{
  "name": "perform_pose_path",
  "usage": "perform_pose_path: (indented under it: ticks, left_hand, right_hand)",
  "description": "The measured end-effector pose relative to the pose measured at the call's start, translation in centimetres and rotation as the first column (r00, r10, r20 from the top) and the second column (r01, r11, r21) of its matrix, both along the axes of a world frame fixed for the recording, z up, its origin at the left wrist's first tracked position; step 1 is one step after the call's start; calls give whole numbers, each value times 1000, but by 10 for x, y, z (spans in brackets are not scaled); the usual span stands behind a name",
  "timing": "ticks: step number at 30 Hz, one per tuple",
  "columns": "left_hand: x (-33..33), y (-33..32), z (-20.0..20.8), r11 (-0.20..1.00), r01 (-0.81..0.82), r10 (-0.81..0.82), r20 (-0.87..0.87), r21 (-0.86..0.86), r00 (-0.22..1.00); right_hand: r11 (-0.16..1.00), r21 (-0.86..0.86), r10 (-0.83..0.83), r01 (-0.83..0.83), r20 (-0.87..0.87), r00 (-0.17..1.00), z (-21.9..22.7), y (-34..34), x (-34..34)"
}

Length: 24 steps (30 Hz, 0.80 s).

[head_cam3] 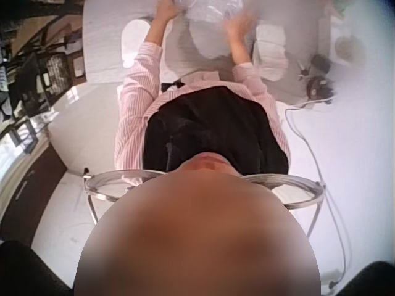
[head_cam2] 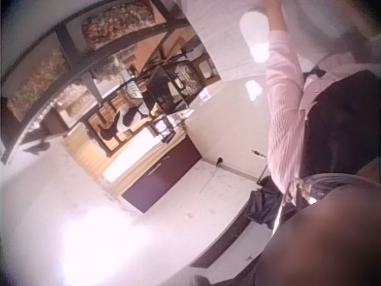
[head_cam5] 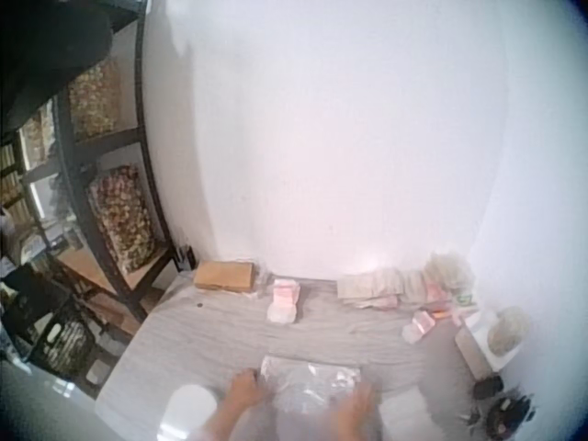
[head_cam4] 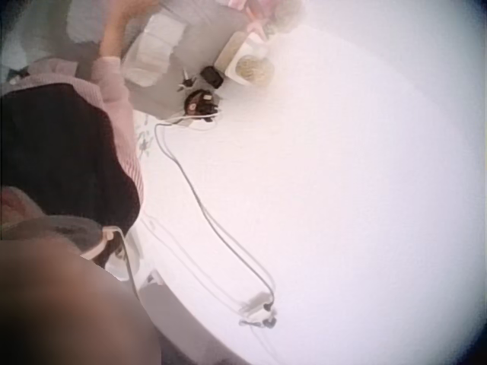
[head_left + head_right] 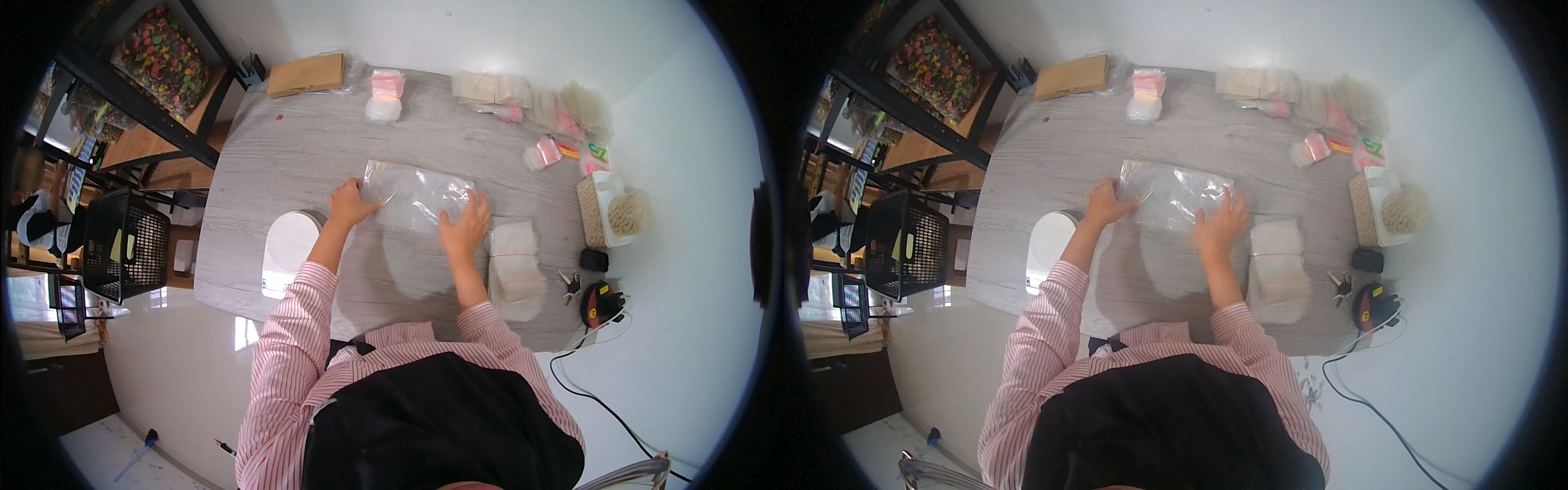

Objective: The person scoops small white snack pieces into clear plastic bags, weighs each bag on a digital scale, and places the filled bags into a black basket. The person repeats this process multiple times, handling the snacks, bags, and scale throughout the clip.

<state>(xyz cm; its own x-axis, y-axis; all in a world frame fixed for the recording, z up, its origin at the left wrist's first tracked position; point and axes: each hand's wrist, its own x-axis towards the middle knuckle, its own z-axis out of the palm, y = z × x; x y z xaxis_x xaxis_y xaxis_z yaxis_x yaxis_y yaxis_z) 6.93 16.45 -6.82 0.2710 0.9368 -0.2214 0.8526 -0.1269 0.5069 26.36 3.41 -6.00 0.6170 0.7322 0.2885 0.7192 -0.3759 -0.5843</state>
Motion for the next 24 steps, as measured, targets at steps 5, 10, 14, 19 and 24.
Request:
perform_pose_path:
  ticks: [5,10,14,19,24]
  left_hand:
    - [1,-10,-4,997,8,-19,144,80,989]
    - [-11,-26,-12,959,-99,184,315,-267,931]
    - [-27,-56,1,826,-93,447,544,-556,710]
    - [-16,-78,39,793,-35,547,685,-609,481]
    - [37,-80,67,816,104,467,756,-568,459]
  right_hand:
    - [959,251,122,-133,60,991,15,7,-4]
    - [869,-137,453,-476,-173,875,6,9,-29]
    - [809,-20,588,-587,6,809,-8,-6,-46]
    - [696,301,718,-652,-246,652,-27,-25,-39]
    - [786,615,612,58,-788,63,-43,-27,-32]
